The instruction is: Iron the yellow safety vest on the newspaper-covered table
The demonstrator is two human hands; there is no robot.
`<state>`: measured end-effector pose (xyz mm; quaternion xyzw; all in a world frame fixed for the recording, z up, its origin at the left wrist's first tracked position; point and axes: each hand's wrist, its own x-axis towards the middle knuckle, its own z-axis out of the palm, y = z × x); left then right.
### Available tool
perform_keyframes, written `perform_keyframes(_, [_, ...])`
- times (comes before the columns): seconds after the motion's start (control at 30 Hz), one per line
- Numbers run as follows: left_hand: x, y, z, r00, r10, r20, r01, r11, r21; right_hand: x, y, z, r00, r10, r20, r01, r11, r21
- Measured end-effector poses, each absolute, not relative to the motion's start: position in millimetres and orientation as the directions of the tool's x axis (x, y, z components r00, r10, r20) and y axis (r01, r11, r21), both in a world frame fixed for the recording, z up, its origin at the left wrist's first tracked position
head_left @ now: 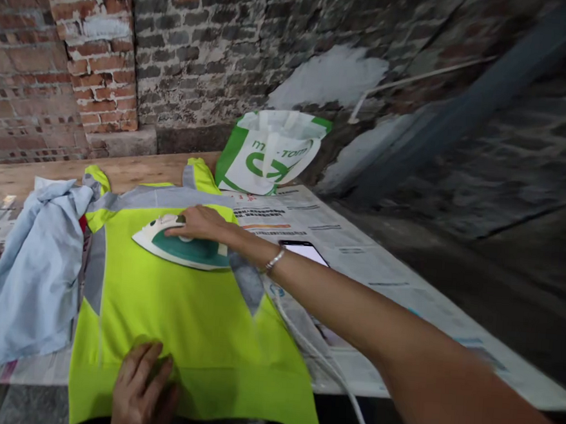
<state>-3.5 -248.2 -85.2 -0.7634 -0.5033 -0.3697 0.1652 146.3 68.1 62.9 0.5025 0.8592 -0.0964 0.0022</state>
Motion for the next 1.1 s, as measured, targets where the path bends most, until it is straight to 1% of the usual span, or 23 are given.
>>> perform_keyframes(0.13, [-0.3, -248.4, -90.1, 0.203, 0.651, 0.731, 0.896, -0.426, 0.13, 130.1, 125.9, 57.9, -0.415, 0.909, -0.046, 0.899, 0.402, -0.176])
perform_keyframes(0.27, [-0.2, -250.6, -96.3, 0.194, 0.698, 0.69, 0.9, -0.407, 0.158, 120.0, 161.1, 58.6, -0.373, 0.928, -0.031, 0.911, 0.359, -0.203])
perform_keyframes(0.33, [-0.5, -250.3, -93.2, 0.213, 0.701, 0.681, 0.896, -0.418, 0.149, 118.9, 167.6, 60.7, -0.383, 0.92, -0.088, 0.909, 0.358, -0.216])
perform_keyframes(0.43, [-0.2, -247.2, -84.2, 0.236, 0.669, 0.705, 0.885, -0.448, 0.129, 121.8, 163.2, 63.6, -0.438, 0.875, -0.207, 0.888, 0.386, -0.249])
perform_keyframes(0.57, [0.7, -243.4, -79.2, 0.191, 0.635, 0.749, 0.884, -0.443, 0.15, 128.9, 130.0, 66.4, -0.546, 0.802, -0.242, 0.829, 0.477, -0.291])
perform_keyframes(0.63, [0.2, -242.9, -79.4, 0.199, 0.634, 0.747, 0.884, -0.445, 0.141, 132.6, 102.7, 69.0, -0.591, 0.767, -0.249, 0.799, 0.517, -0.307])
perform_keyframes(0.73, [-2.7, -244.8, -77.2, 0.243, 0.66, 0.711, 0.885, -0.451, 0.116, 139.0, 54.0, 75.3, -0.651, 0.709, -0.271, 0.757, 0.581, -0.298])
perform_keyframes(0.83, [-11.6, -250.0, -71.0, 0.243, 0.666, 0.705, 0.889, -0.444, 0.112, 147.4, 4.9, 81.1, -0.698, 0.652, -0.297, 0.716, 0.64, -0.278])
perform_keyframes(0.97, [-37.0, -257.3, -64.2, 0.116, 0.649, 0.752, 0.939, -0.318, 0.13, 158.2, -45.7, 83.0, -0.742, 0.598, -0.304, 0.668, 0.698, -0.259])
perform_keyframes(1.03, [-50.9, -258.9, -63.8, 0.067, 0.645, 0.761, 0.958, -0.255, 0.131, 160.0, -60.3, 82.3, -0.747, 0.598, -0.29, 0.662, 0.712, -0.234])
perform_keyframes(1.1, [-60.6, -259.6, -65.5, 0.049, 0.647, 0.761, 0.969, -0.215, 0.12, 158.2, -66.6, 81.0, -0.736, 0.622, -0.266, 0.674, 0.71, -0.203])
